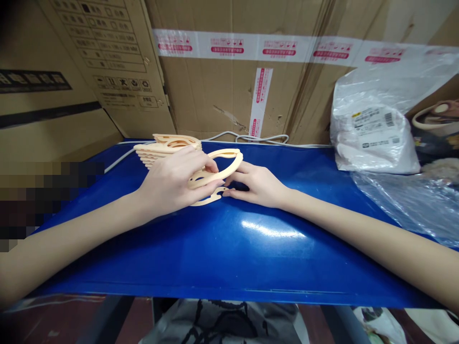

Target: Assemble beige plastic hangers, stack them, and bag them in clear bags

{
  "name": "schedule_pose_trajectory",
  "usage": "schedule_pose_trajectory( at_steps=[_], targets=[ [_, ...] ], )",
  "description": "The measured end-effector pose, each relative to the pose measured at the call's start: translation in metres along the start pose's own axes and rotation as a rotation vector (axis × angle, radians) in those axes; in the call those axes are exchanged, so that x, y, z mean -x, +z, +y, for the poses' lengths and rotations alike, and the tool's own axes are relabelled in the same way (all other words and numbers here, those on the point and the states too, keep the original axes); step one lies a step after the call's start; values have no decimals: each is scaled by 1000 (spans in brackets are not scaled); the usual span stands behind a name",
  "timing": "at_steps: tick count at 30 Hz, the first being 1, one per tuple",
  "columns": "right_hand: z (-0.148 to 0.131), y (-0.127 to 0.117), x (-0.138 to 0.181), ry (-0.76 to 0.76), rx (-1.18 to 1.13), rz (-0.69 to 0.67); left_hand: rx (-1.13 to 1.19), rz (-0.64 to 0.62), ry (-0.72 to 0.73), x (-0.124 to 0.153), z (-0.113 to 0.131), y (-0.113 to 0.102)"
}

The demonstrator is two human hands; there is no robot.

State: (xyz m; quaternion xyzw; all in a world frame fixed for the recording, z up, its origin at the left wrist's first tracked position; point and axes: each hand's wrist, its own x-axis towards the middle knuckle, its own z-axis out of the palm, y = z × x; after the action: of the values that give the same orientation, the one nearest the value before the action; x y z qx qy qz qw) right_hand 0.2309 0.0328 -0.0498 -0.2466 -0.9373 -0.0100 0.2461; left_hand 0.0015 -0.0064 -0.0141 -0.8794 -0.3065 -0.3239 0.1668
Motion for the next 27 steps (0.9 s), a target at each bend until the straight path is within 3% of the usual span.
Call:
schedule_pose_trajectory(
  at_steps=[5, 8, 14, 19, 27],
  targets=[
    [4, 1, -5, 124, -211, 3, -27, 0, 17, 1, 0, 0],
    [10, 0, -8, 294, -442, 14, -15, -4, 40, 1, -1, 0],
    [21, 0, -11, 710, -949, 243, 23, -125, 191, 2, 4, 3],
    [27, -4, -12, 793, -1226, 349, 0, -190, 292, 5, 7, 10],
    [32, -3, -12, 800, -1292, 339, -2, -286, 308, 6, 5, 16]
  ],
)
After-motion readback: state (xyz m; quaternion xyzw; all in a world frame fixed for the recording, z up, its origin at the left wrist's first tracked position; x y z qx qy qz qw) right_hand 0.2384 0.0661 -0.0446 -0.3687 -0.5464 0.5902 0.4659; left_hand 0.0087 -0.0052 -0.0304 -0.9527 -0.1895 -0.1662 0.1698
